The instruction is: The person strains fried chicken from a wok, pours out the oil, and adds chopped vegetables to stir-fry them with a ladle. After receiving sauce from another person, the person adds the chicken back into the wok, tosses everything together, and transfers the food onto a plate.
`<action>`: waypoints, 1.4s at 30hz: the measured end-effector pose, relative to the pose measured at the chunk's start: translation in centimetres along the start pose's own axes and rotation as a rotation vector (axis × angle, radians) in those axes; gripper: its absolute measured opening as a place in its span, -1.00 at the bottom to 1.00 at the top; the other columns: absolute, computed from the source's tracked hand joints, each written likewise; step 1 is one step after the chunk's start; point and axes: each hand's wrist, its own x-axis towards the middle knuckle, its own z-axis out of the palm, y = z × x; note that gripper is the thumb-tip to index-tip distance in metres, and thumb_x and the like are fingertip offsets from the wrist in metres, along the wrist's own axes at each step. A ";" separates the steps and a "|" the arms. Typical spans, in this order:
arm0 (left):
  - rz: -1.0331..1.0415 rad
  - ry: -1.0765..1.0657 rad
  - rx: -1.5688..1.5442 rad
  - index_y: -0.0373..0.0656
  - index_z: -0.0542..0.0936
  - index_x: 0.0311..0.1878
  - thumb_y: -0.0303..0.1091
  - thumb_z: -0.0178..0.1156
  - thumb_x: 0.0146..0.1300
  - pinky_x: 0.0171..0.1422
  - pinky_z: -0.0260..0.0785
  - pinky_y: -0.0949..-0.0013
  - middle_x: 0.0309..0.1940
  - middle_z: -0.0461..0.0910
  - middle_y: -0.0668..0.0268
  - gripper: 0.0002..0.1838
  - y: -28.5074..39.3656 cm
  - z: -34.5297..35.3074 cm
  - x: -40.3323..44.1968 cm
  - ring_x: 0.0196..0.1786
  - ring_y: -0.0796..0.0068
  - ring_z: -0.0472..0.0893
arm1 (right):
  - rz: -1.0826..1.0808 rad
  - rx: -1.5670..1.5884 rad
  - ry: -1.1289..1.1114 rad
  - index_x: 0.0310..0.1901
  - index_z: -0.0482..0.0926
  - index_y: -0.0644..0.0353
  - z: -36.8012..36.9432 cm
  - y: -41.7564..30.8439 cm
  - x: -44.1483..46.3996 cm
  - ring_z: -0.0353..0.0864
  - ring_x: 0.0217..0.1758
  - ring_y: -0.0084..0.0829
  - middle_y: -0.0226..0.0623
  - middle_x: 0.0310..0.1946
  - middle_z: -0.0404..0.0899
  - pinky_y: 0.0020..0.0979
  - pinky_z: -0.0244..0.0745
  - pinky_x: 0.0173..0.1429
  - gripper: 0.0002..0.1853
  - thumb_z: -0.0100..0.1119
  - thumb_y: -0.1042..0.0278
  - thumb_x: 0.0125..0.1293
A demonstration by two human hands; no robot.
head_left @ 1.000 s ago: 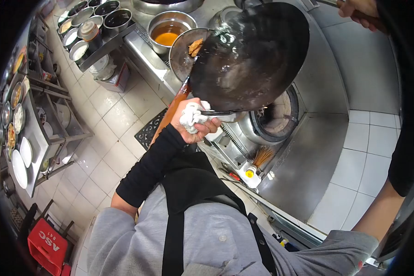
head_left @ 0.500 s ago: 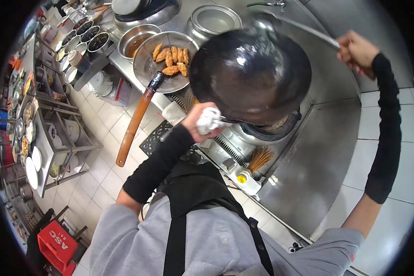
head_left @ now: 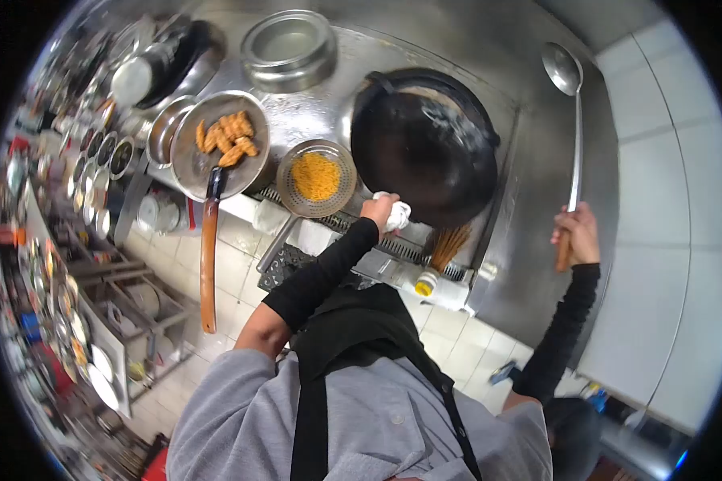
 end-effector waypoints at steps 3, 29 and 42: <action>0.032 -0.035 0.047 -0.14 0.62 -0.22 -0.10 0.19 0.29 -0.44 0.48 0.16 -0.37 0.67 0.24 -0.72 -1.1 0.4 2.6 -0.41 0.29 0.66 | 0.098 0.233 0.070 -0.22 0.38 0.21 3.0 3.5 -4.3 0.31 -0.80 -0.53 -0.40 -0.65 0.33 -0.41 0.18 -0.78 -0.82 0.20 0.58 0.23; 0.811 0.305 1.084 -0.27 0.43 0.22 -0.05 0.51 0.04 0.29 0.38 -0.04 0.09 0.57 -0.16 -0.24 -10.6 -22.2 3.1 0.18 -0.17 0.55 | 0.184 1.732 -0.625 -0.12 0.21 0.25 13.1 12.7 -14.1 0.24 -0.77 -0.59 -0.30 -0.55 0.27 -0.60 0.24 -0.85 -0.97 -0.27 0.55 0.54; 0.030 0.294 1.058 -0.35 0.66 0.09 0.35 0.32 -0.01 0.32 0.43 0.03 0.07 0.62 -0.24 -0.12 -19.3 -32.2 -6.4 0.21 -0.07 0.61 | 0.491 1.650 -1.285 -0.33 0.13 0.10 24.7 4.8 -8.7 0.08 -0.85 -0.67 -0.44 -0.69 0.13 -0.54 0.27 -0.90 -0.70 -0.35 0.25 0.67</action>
